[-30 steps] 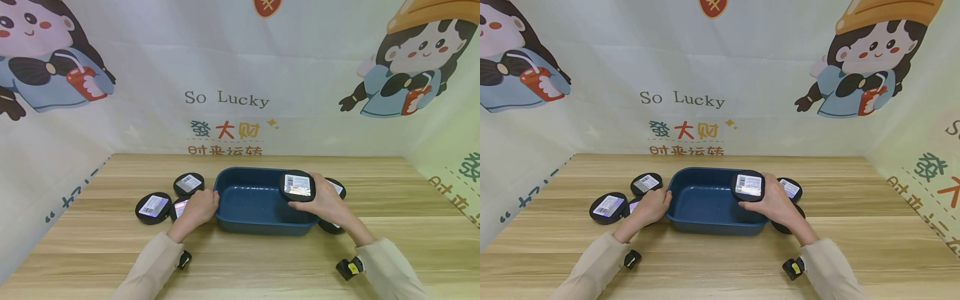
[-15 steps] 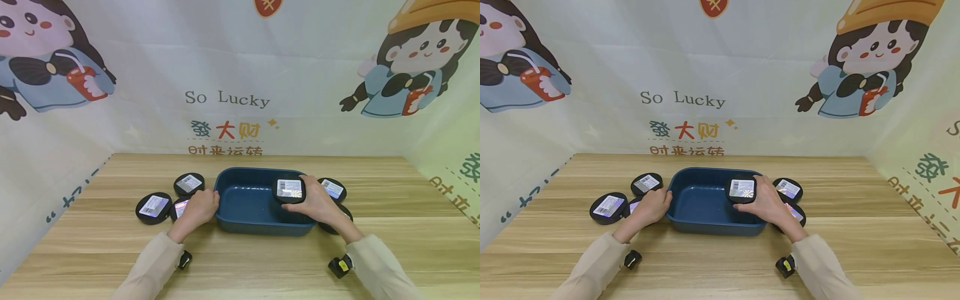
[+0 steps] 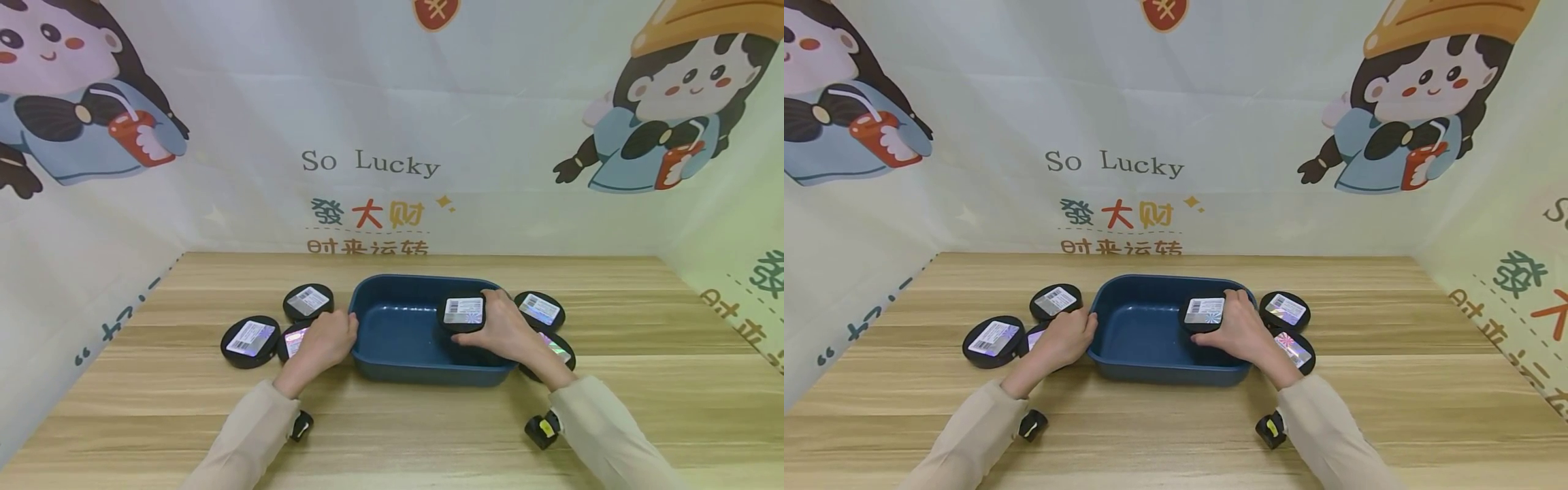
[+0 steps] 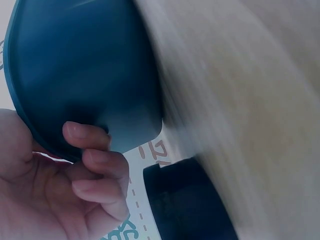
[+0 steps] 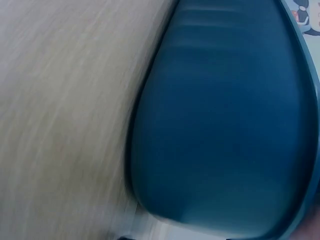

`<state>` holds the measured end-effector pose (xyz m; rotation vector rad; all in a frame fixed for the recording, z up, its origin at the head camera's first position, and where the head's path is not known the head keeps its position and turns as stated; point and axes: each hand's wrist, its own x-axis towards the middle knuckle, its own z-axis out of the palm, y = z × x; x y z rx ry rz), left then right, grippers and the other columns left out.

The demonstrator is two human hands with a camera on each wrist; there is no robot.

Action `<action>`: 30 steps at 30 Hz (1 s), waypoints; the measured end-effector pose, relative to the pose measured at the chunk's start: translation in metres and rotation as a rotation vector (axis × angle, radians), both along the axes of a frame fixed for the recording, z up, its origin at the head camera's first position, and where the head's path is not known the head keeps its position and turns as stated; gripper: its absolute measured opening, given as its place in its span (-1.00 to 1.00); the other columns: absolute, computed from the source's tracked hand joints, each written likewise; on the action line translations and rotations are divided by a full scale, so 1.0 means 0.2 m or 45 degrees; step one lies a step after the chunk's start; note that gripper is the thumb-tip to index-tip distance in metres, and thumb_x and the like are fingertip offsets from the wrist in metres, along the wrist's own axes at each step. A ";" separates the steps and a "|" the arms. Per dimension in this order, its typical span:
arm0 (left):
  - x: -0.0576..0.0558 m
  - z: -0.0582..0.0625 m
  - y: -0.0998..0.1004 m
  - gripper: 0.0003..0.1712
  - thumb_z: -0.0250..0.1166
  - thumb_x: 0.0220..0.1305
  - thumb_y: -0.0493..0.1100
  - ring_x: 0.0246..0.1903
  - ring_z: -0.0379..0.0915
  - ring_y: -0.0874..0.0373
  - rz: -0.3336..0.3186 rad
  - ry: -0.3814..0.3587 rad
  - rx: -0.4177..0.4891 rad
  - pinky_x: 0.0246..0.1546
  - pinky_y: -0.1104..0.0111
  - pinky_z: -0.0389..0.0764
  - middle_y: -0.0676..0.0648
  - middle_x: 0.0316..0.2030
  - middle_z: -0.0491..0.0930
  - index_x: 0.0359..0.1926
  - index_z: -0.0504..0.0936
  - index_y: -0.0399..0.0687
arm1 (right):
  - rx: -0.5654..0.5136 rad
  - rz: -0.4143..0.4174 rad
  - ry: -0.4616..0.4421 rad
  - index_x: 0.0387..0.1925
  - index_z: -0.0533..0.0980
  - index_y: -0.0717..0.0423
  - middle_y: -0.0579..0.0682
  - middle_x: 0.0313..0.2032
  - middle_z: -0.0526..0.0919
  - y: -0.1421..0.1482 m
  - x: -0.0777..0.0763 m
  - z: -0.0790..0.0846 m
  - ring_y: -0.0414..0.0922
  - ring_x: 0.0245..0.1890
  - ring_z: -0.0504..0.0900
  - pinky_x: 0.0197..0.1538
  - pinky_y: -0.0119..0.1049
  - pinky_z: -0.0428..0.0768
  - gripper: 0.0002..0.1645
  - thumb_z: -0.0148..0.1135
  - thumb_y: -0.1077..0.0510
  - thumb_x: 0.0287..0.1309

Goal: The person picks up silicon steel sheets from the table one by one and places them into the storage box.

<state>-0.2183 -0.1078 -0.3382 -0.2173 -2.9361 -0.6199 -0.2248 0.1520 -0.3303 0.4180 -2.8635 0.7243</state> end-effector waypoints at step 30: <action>0.01 0.00 0.00 -0.61 -0.11 0.27 -0.18 -0.54 0.47 -0.10 -0.005 -0.016 0.017 -0.53 0.09 0.43 -0.30 -0.55 0.51 -0.56 0.50 -0.31 | 0.165 -0.069 -0.264 -0.57 0.43 0.37 0.17 -0.46 0.36 -0.06 -0.01 -0.02 -0.02 -0.41 0.33 -0.41 -0.20 0.43 -0.45 0.46 -0.03 -0.37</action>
